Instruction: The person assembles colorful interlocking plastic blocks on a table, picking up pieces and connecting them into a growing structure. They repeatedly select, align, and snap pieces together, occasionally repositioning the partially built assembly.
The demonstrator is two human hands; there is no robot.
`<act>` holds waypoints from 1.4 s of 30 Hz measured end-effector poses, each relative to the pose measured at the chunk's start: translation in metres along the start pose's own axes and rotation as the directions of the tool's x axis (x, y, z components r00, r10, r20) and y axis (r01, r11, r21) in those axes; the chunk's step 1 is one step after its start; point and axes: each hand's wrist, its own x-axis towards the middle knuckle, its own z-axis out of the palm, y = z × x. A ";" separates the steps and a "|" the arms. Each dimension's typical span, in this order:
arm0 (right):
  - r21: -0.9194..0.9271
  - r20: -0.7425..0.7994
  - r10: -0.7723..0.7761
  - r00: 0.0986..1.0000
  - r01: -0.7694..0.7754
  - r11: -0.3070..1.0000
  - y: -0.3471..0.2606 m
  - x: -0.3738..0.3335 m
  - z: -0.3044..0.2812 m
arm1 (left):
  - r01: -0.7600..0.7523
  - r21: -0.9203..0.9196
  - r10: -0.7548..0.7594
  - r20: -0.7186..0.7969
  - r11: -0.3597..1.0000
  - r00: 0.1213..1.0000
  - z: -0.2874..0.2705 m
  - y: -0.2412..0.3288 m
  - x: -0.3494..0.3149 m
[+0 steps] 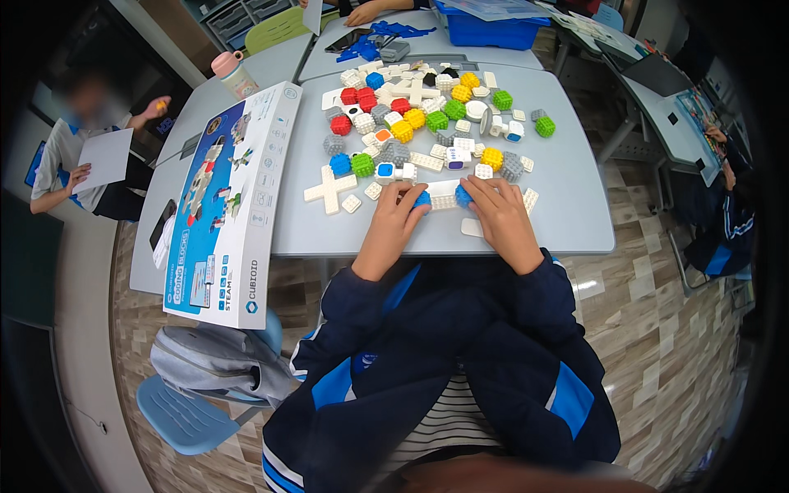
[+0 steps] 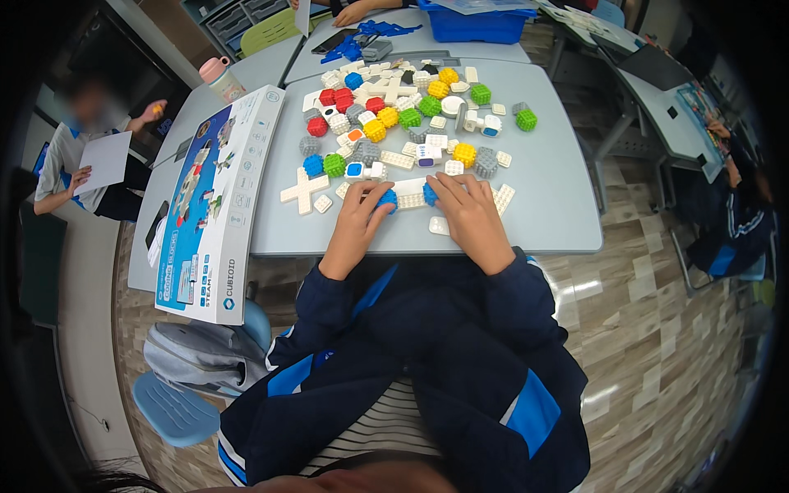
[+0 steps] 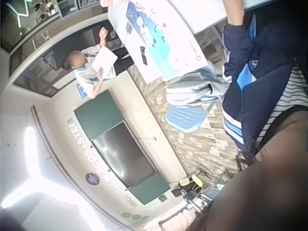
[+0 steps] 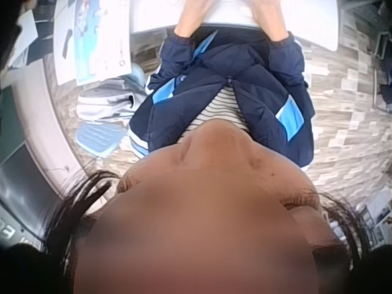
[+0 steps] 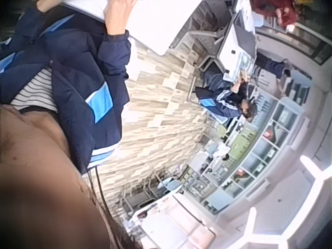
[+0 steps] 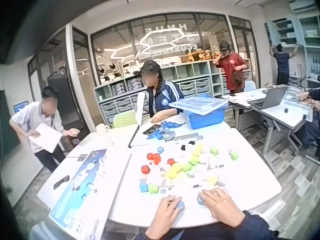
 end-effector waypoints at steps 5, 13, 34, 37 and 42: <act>-0.009 -0.037 -0.015 0.999 0.015 1.000 0.002 0.001 0.002 | 0.056 -0.097 -0.061 -0.048 0.994 0.997 0.004 -0.001 -0.004; 0.028 -0.046 -0.011 0.999 0.012 1.000 0.003 0.000 0.002 | 0.043 -0.079 -0.046 -0.039 0.996 0.998 0.002 -0.002 -0.004; 0.087 -0.030 -0.001 1.000 0.004 0.996 0.006 0.001 0.001 | 0.066 -0.081 -0.062 0.048 0.995 0.997 -0.005 -0.002 0.006; 0.090 -0.009 -0.004 1.000 0.005 0.996 0.007 0.003 -0.001 | 0.071 -0.086 -0.065 0.064 0.994 0.996 -0.009 -0.002 0.009; 0.161 0.073 -0.016 0.997 0.005 0.987 0.007 0.016 -0.016 | 0.104 -0.110 -0.095 0.079 0.989 0.992 -0.011 -0.001 0.010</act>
